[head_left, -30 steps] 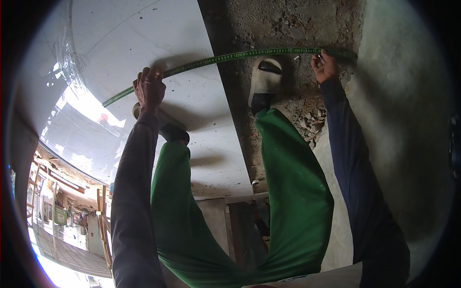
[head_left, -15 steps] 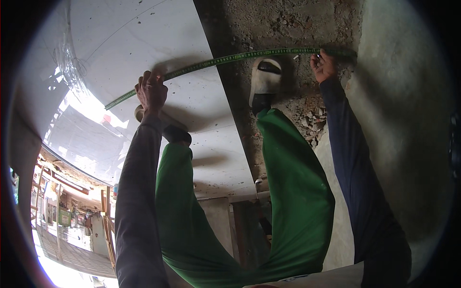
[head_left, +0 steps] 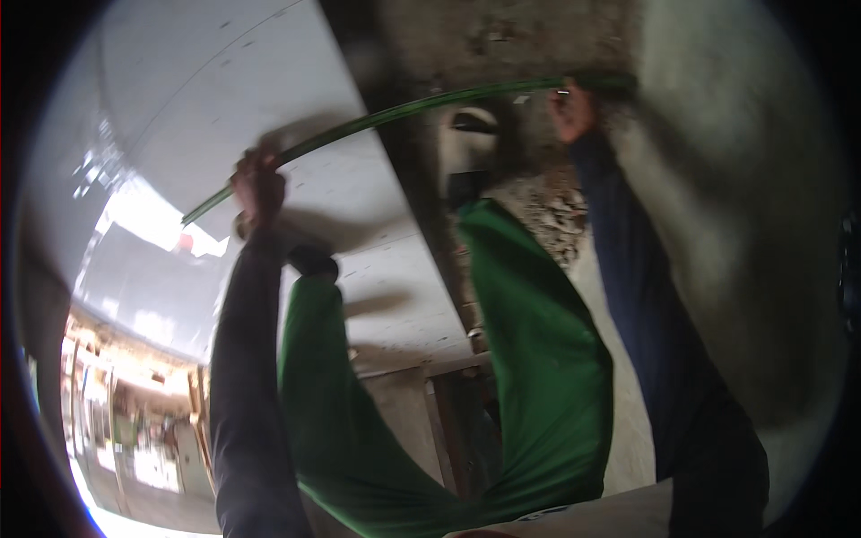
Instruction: The person measures a tile outdoors using a measuring tape and a level, removes the protective film from the tile, and walks inside to measure sections of the floor with the measuring tape.
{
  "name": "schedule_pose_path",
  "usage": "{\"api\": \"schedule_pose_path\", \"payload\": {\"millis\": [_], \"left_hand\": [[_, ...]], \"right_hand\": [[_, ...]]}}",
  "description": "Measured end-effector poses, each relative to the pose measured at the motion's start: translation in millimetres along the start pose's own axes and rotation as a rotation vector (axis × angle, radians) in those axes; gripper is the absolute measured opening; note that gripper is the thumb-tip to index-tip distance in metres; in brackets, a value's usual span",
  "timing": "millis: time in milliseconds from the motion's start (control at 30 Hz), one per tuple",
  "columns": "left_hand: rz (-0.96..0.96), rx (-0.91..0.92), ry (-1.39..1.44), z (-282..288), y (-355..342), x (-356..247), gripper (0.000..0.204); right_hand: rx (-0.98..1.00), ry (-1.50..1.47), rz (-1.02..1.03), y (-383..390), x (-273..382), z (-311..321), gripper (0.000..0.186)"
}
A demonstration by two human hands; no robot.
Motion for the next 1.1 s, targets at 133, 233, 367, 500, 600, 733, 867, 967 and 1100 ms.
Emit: {"api": "schedule_pose_path", "payload": {"millis": [133, 233, 367, 500, 600, 733, 867, 967, 1100], "left_hand": [[0.105, 0.227, -0.035, -5, 23, 40, 0.007], [0.075, 0.234, -0.054, -7, 7, 12, 0.009], [0.144, 0.314, -0.062, -6, 1, 11, 0.017], [0.137, 0.351, -0.076, -10, -1, 4, 0.02], [0.131, 0.348, -0.085, -8, -1, 2, 0.021], [0.13, 0.367, -0.079, -9, 2, 10, 0.021], [0.128, 0.322, -0.043, -8, 4, -2, 0.02], [0.08, 0.264, -0.056, 7, 1, -9, 0.018], [0.04, 0.214, 0.064, 57, 5, 25, 0.01]], "right_hand": [[-0.264, 0.122, -0.138, 47, -52, -15, 0.021], [-0.23, 0.098, -0.09, 43, -15, -26, 0.019], [-0.276, 0.117, -0.086, 60, -9, -40, 0.017], [-0.289, 0.135, -0.062, 59, 3, -38, 0.018], [-0.294, 0.131, -0.069, 62, 1, -38, 0.018], [-0.342, 0.083, -0.06, 63, -4, -38, 0.013], [-0.291, 0.157, -0.069, 57, -1, -31, 0.015], [-0.261, 0.191, -0.077, 57, 1, -41, 0.017], [-0.093, 0.205, -0.186, 86, -13, -72, 0.023]]}}
Point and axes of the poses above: each hand's wrist, its own y-axis away from the middle knuckle, its own z-axis out of the back of the hand, x = y × z, the point moved 9 cm from there along -y, towards the middle knuckle, and after that the axes turned 4 degrees about -x, right-handed, at the moved point
